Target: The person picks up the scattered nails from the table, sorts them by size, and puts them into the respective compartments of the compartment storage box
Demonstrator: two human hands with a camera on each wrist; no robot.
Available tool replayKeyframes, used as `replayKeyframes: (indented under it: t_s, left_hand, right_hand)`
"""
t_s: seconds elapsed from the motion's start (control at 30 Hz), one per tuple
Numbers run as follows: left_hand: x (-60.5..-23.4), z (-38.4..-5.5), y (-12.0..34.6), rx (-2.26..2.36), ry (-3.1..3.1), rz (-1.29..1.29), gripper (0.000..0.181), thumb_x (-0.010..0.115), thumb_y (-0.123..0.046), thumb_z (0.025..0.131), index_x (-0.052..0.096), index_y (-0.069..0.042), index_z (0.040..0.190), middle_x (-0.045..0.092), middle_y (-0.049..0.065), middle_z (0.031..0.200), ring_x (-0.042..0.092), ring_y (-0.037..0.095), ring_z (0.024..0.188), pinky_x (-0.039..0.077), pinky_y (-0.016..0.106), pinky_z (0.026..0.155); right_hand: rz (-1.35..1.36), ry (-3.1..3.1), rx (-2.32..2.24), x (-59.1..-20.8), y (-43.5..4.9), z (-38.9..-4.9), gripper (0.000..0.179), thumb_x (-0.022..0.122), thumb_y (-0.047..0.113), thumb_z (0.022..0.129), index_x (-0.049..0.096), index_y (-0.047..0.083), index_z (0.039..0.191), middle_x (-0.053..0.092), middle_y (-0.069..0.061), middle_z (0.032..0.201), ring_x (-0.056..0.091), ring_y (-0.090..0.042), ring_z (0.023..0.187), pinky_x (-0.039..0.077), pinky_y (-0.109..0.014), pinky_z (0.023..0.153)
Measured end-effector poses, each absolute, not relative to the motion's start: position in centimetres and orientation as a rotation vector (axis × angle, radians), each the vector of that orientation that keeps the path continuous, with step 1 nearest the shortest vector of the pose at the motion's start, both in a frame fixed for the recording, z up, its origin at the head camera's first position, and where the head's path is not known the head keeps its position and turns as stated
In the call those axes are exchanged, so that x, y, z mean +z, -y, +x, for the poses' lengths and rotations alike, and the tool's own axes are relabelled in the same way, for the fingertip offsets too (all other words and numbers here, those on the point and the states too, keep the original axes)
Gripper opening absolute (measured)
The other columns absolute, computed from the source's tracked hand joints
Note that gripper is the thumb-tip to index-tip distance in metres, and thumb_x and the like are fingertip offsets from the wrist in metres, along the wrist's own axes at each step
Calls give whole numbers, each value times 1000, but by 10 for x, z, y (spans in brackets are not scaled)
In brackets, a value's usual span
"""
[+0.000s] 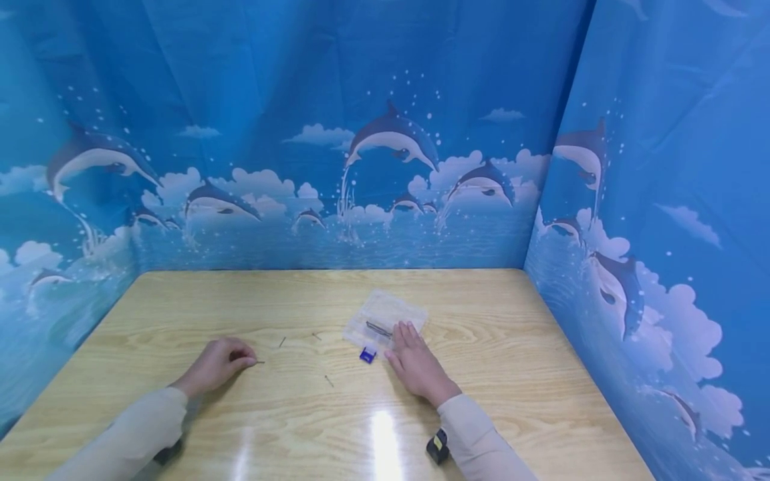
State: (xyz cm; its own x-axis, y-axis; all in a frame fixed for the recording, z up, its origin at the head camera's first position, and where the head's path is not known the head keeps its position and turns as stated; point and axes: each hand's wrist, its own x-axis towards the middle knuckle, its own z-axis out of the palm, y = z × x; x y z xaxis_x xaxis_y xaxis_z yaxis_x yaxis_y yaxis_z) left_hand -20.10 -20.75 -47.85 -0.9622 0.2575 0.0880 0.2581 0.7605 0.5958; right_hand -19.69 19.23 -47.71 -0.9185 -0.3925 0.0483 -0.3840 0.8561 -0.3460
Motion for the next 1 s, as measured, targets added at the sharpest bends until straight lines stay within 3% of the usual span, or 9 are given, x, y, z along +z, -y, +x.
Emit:
replayKeyframes:
  t_s: [0.27, 0.43, 1.0]
  left_hand:
    - [-475, -205, 205, -980, 2969, -427, 7, 71, -8, 84, 69, -12, 79, 64, -4, 77, 57, 9, 74, 49, 27, 68]
    - [-467, -213, 195, -995, 2964, -435, 8, 70, -14, 87, 70, -8, 82, 65, -4, 79, 58, 9, 76, 51, 29, 70]
    - [-433, -243, 115, -1139, 2893, -585, 5, 70, -10, 87, 70, -7, 83, 64, -1, 78, 56, 8, 70, 49, 24, 64]
  right_hand:
    - [-626, -2998, -547, -474, -192, -196, 59, 37, 33, 104, 25, -7, 146, 21, -23, 155, 15, -35, 145, 17, -45, 117]
    - [-623, -3000, -544, -474, -192, -196, 59, 37, 33, 104, 25, -6, 146, 20, -22, 155, 15, -35, 145, 17, -45, 117]
    - [-634, -2999, -552, -475, -193, -196, 59, 38, 32, 104, 26, -7, 146, 21, -23, 154, 15, -36, 144, 17, -46, 117]
